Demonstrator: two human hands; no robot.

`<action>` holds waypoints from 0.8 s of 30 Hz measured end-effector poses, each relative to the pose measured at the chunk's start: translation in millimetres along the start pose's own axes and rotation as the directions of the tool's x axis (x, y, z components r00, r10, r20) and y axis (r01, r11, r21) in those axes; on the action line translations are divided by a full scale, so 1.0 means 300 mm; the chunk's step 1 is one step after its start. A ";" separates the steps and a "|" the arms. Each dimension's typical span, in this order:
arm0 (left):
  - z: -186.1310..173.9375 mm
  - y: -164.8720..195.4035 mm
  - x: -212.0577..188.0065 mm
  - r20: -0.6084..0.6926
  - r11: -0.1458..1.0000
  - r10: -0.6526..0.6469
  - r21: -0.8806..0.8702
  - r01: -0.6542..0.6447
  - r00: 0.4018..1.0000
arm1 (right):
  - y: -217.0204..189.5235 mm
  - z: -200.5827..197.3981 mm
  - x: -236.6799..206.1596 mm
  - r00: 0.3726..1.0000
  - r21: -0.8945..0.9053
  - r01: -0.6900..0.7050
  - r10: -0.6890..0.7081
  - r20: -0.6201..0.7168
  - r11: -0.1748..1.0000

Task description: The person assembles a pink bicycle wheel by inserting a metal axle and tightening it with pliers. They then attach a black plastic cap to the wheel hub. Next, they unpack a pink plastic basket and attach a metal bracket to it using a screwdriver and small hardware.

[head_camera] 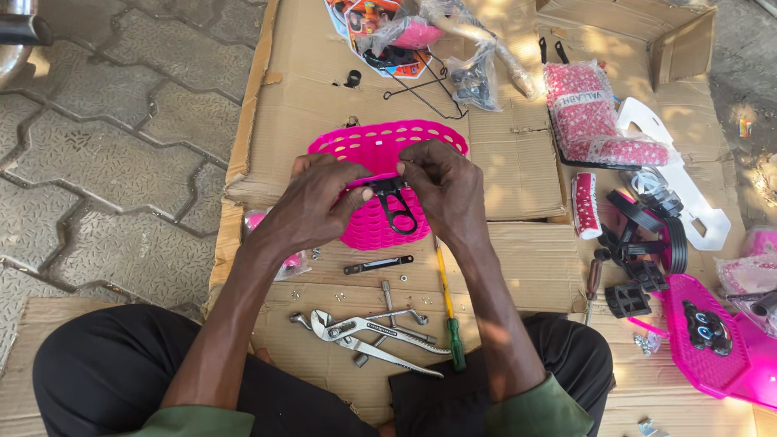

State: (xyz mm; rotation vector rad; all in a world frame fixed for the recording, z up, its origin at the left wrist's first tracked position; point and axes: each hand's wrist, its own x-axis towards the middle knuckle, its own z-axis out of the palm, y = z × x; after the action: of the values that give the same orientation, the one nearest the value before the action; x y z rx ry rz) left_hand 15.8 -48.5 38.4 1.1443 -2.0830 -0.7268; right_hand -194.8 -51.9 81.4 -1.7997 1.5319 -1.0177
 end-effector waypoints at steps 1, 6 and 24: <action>0.002 -0.001 0.000 0.022 1.000 -0.023 -0.008 0.023 1.000 | -0.002 -0.001 0.000 1.000 -0.001 0.018 -0.018 0.006 1.000; 0.021 0.007 -0.005 -0.050 1.000 -0.007 0.026 0.009 0.999 | -0.010 -0.002 -0.009 0.994 -0.046 0.105 -0.105 0.009 0.993; 0.022 0.064 0.005 -0.037 0.995 -0.087 0.053 0.089 0.996 | -0.009 -0.064 0.031 0.995 -0.195 0.068 -0.052 0.084 0.978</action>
State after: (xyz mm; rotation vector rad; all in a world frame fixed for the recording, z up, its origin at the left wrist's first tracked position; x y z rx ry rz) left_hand 0.4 -39.9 48.3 1.2765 -2.0456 -0.6907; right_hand -208.9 -59.3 96.0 -2.0082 1.5858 -0.8355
